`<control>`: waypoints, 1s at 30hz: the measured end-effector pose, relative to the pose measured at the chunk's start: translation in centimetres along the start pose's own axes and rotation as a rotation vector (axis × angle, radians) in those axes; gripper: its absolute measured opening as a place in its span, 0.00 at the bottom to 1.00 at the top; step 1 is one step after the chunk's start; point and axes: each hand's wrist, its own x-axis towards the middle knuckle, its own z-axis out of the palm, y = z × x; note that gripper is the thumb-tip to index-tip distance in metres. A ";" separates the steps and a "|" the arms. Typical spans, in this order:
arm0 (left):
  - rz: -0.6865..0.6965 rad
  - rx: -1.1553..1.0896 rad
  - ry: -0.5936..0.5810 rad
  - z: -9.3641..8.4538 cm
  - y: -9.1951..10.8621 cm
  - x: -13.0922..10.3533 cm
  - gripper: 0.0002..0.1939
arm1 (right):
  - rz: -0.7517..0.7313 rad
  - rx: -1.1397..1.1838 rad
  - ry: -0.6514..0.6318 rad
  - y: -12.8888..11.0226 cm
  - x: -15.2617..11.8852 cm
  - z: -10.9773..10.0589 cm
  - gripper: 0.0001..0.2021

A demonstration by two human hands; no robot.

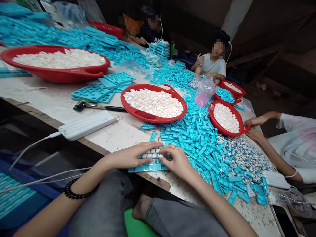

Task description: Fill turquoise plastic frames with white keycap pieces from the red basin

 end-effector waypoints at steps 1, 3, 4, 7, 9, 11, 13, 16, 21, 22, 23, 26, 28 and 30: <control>0.008 0.004 0.001 0.0 0.0 0.0 0.32 | -0.010 -0.003 -0.014 -0.2 -0.1 0.2 0.08; 0.016 0.007 0.000 0.0 0.0 -0.1 0.31 | -0.008 -0.019 -0.027 -0.4 -0.2 0.7 0.10; 0.011 0.005 -0.003 0.0 0.0 -0.1 0.31 | -0.002 -0.026 -0.028 -0.4 -0.3 0.8 0.11; -0.015 -0.015 -0.007 -0.1 0.1 -0.1 0.31 | -0.007 -0.025 -0.030 -0.3 -0.4 1.2 0.09; -0.022 -0.021 -0.004 -0.1 0.2 -0.1 0.30 | -0.026 -0.005 -0.027 -0.2 -0.4 1.4 0.08; -0.025 -0.020 -0.002 -0.1 0.3 -0.1 0.30 | -0.033 0.011 -0.019 -0.1 -0.4 1.6 0.08; -0.019 -0.019 0.003 -0.1 0.5 -0.1 0.29 | -0.036 0.005 -0.018 0.1 -0.4 1.8 0.08; -0.006 -0.017 0.026 -0.3 0.9 -0.2 0.28 | -0.076 -0.058 -0.044 0.3 -0.4 2.1 0.10; -0.009 0.014 0.103 0.0 1.1 -0.6 0.27 | -0.139 -0.213 -0.089 0.5 -0.6 2.4 0.10; 0.002 0.033 0.137 0.3 1.1 -0.8 0.27 | -0.129 -0.230 -0.089 0.3 -0.6 2.5 0.10; 0.014 0.062 0.180 0.6 1.1 -1.1 0.26 | -0.113 -0.245 -0.085 0.2 -0.7 2.6 0.10; 0.046 0.221 0.370 1.9 1.4 -1.9 0.23 | -0.054 -0.287 -0.060 -0.5 -0.8 3.0 0.09; 0.110 0.365 0.524 2.7 1.4 -2.3 0.18 | -0.019 -0.317 -0.056 -0.6 -0.7 3.3 0.08; 0.224 0.504 0.605 3.4 1.3 -2.7 0.14 | 0.027 -0.338 -0.059 -0.4 -0.5 3.5 0.08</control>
